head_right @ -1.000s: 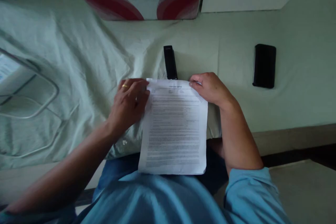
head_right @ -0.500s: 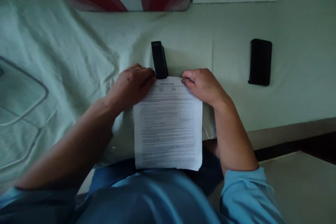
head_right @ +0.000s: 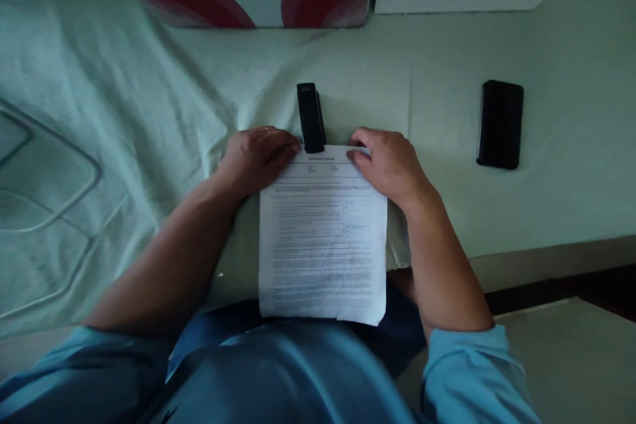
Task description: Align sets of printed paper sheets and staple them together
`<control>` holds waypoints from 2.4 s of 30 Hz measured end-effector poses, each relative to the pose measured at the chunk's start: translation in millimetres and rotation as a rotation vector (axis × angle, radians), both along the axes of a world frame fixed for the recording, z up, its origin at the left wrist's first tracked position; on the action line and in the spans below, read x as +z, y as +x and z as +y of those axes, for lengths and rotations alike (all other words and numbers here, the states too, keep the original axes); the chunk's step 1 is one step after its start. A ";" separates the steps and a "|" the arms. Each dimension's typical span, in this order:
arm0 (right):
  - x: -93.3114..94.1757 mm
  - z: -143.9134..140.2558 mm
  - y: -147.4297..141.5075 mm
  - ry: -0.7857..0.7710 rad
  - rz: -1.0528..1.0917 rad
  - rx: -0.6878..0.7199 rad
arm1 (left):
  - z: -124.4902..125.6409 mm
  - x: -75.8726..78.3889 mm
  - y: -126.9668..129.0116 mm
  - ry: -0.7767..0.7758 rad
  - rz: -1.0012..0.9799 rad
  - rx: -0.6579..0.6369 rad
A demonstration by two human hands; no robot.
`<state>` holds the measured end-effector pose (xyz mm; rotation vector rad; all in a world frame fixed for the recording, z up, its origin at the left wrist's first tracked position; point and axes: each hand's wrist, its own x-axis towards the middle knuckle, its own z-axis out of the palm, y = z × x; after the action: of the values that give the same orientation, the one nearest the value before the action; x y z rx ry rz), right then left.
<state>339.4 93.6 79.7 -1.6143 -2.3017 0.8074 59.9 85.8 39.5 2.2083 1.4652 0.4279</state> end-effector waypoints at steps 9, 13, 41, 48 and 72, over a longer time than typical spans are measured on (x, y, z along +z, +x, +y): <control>-10.3 -3.1 -14.2 0.360 -0.020 0.268 | 2.9 -0.2 0.6 0.000 0.014 -0.032; -17.0 -3.8 -25.0 0.377 -0.025 0.277 | 2.4 -0.5 3.1 0.015 0.035 -0.020; -20.1 -10.9 -28.6 0.441 0.122 0.276 | 9.2 -6.3 -2.2 0.075 0.050 -0.010; -18.2 -24.9 -34.1 0.488 0.008 0.235 | 9.6 -8.5 -0.8 0.073 0.047 -0.004; 6.3 -5.6 35.0 -0.091 0.428 0.038 | 2.2 20.0 -22.2 -0.270 -0.525 -0.115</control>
<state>374.4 88.0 86.0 -1.2786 -2.0193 1.1534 37.7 88.0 59.5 1.7775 1.0404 0.6661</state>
